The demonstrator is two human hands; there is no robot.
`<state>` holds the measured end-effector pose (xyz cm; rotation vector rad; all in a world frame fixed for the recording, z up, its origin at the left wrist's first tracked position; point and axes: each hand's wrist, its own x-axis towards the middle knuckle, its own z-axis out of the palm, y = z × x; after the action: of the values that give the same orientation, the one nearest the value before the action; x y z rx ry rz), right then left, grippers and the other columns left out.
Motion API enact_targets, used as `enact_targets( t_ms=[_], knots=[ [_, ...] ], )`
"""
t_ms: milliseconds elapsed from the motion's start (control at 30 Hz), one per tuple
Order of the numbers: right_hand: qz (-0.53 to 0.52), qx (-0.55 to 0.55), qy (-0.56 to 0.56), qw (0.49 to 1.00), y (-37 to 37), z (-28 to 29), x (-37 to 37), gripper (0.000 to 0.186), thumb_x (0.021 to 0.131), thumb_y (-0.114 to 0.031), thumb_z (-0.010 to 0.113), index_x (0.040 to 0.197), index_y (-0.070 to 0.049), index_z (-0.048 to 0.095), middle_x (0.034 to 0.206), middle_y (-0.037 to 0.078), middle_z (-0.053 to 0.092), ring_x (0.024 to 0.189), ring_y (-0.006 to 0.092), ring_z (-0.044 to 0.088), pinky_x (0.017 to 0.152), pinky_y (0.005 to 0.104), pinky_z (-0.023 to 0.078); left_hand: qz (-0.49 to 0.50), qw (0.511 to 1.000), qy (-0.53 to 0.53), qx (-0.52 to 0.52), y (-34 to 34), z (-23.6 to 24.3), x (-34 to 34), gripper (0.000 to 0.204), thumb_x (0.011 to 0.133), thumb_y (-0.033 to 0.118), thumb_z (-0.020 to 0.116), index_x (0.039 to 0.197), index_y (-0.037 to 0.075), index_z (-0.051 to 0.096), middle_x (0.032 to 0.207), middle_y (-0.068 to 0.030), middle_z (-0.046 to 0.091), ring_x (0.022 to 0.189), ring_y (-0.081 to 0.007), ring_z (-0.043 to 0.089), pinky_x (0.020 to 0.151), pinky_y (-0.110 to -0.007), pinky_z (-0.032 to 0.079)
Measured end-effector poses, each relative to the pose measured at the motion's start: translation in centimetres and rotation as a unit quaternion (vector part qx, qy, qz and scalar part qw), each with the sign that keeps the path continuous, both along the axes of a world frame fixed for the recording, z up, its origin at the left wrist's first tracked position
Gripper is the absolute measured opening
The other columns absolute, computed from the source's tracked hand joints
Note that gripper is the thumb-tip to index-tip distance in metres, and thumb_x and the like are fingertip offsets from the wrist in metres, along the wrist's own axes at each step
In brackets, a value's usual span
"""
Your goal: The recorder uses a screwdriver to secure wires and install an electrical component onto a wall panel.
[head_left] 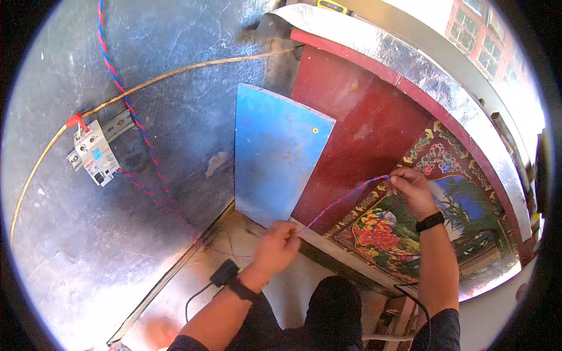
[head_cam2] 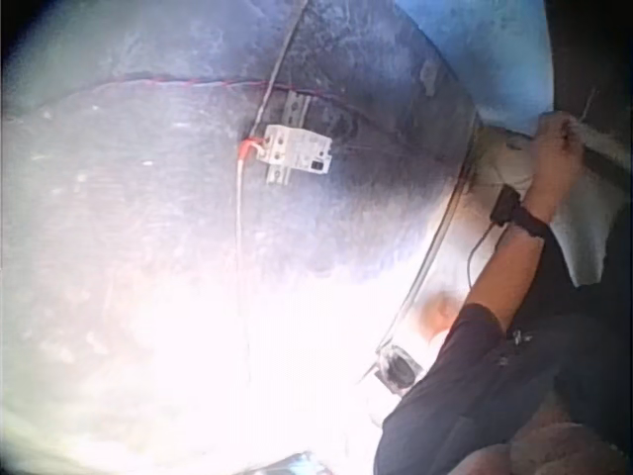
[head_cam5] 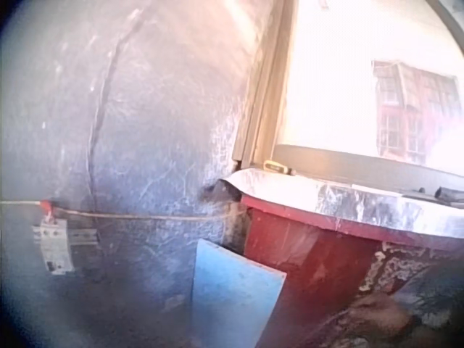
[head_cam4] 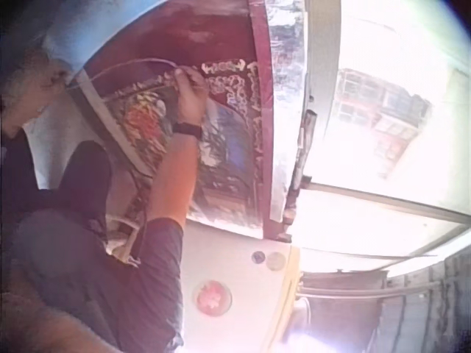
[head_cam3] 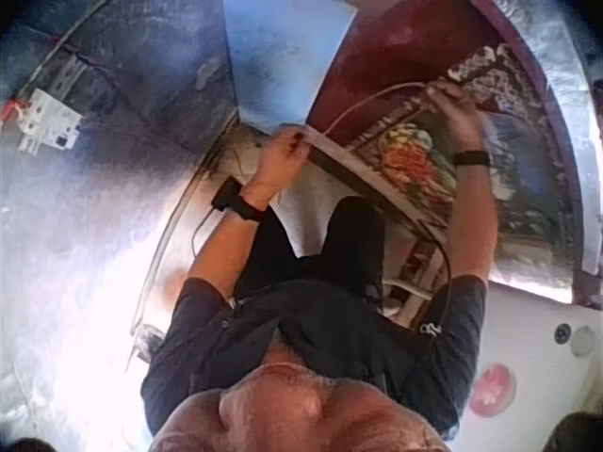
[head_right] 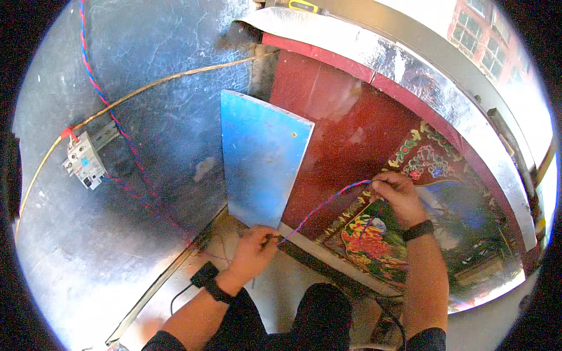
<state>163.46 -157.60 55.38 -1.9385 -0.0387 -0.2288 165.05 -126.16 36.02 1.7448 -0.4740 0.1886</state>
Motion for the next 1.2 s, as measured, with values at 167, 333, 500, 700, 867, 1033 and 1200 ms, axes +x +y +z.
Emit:
enact_targets(
  t_ms=[167,333,500,700,867,1033,1200],
  knots=[
    [-0.008,0.026,-0.007,1.000,-0.2,-0.6,0.0,0.012,0.090,-0.012,0.066,0.092,-0.001,0.066,0.081,0.008,0.067,0.074,0.0176,0.064,0.070,0.0313,0.050,-0.040,0.996,-0.042,0.063,-5.7,2.9,0.4,0.041,0.089,0.024,0.066,0.126,0.010,0.056,0.105,-0.0184,0.064,0.092,-0.0349,0.064,0.079,-0.041,0.052],
    [-0.006,0.037,-0.032,0.999,-0.8,-1.3,-0.2,0.011,0.089,-0.012,0.065,0.091,-0.001,0.065,0.081,0.009,0.066,0.075,0.0193,0.064,0.072,0.0325,0.050,-0.080,0.994,-0.068,0.035,-10.4,1.3,2.0,0.042,0.091,0.025,0.063,0.129,0.010,0.053,0.112,-0.0216,0.062,0.098,-0.0382,0.063,0.081,-0.044,0.051],
    [0.007,0.086,-0.064,0.994,-1.2,-1.9,-0.4,0.010,0.089,-0.011,0.065,0.092,-0.002,0.065,0.078,0.007,0.064,0.074,0.0194,0.064,0.072,0.0332,0.051,-0.134,0.989,0.062,-0.008,-10.8,-0.8,2.4,0.027,0.096,0.028,0.059,0.099,0.001,0.064,0.083,-0.0177,0.067,0.076,-0.0312,0.066,0.066,-0.039,0.050],
    [0.028,-0.077,-0.003,0.997,0.4,0.0,-0.6,0.019,0.088,-0.014,0.068,0.102,-0.001,0.066,0.083,0.004,0.066,0.077,0.0147,0.062,0.074,0.0297,0.050,-0.040,0.998,0.004,0.049,-6.9,1.4,4.2,0.025,0.095,0.026,0.060,0.098,0.002,0.065,0.078,-0.0164,0.064,0.070,-0.0320,0.064,0.062,-0.041,0.048],
    [0.108,-0.163,-0.044,0.980,3.7,-0.7,1.2,0.023,0.090,-0.017,0.067,0.105,0.001,0.067,0.086,0.005,0.069,0.081,0.0163,0.064,0.076,0.0306,0.051,-0.009,0.991,-0.068,0.116,-5.5,4.1,4.5,0.025,0.092,0.026,0.063,0.101,0.003,0.068,0.085,-0.0203,0.065,0.077,-0.0383,0.064,0.068,-0.042,0.051],
    [0.213,-0.254,0.012,0.943,5.7,-0.7,2.8,0.019,0.090,-0.016,0.066,0.099,0.001,0.068,0.090,0.013,0.070,0.083,0.0182,0.066,0.077,0.0313,0.051,-0.059,0.985,-0.049,0.157,-4.0,4.5,4.2,0.028,0.089,0.020,0.065,0.113,0.005,0.064,0.096,-0.0168,0.065,0.083,-0.0324,0.064,0.073,-0.038,0.052],
    [0.165,-0.208,-0.006,0.964,6.2,-2.6,3.6,0.015,0.090,-0.014,0.064,0.096,0.000,0.068,0.088,0.013,0.070,0.081,0.0191,0.066,0.076,0.0315,0.051,0.059,0.997,-0.008,0.055,1.1,5.5,4.6,0.033,0.085,0.005,0.064,0.118,0.008,0.060,0.096,-0.0056,0.060,0.089,-0.0190,0.059,0.080,-0.031,0.049]
  ],
)
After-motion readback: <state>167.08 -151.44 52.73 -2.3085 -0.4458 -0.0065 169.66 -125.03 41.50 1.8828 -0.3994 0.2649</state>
